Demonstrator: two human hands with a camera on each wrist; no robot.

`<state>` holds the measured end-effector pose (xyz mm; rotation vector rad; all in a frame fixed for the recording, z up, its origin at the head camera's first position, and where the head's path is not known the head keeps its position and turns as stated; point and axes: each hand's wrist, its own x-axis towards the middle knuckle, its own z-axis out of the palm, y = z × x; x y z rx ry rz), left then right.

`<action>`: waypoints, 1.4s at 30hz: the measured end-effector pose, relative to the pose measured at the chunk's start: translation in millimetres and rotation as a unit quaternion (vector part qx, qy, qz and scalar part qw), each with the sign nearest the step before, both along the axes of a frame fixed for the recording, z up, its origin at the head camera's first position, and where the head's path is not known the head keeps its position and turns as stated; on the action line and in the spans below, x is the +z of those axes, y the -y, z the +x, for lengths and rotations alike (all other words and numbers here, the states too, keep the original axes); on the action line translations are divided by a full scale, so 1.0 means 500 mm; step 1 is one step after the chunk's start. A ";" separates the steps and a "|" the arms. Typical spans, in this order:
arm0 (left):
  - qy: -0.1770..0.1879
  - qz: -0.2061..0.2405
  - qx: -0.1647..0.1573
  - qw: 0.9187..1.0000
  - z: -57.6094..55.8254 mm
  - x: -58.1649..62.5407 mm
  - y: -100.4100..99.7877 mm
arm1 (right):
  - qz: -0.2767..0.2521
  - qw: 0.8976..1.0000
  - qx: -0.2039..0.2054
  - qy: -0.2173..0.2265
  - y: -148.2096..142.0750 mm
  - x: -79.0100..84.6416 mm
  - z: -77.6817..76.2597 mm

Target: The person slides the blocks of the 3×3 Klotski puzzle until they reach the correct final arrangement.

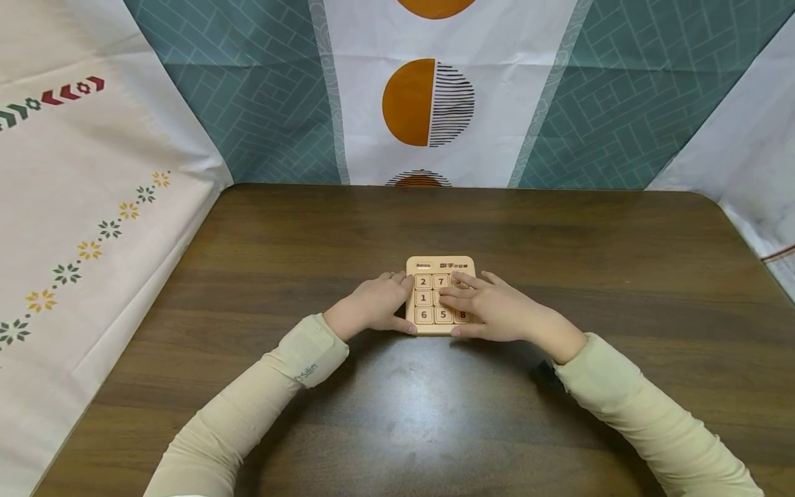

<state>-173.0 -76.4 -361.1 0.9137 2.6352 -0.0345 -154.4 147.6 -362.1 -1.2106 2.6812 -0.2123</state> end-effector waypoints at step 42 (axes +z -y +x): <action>-0.003 0.005 -0.002 1.000 -0.002 -0.001 0.001 | -0.010 1.000 0.004 0.021 0.008 -0.002 0.012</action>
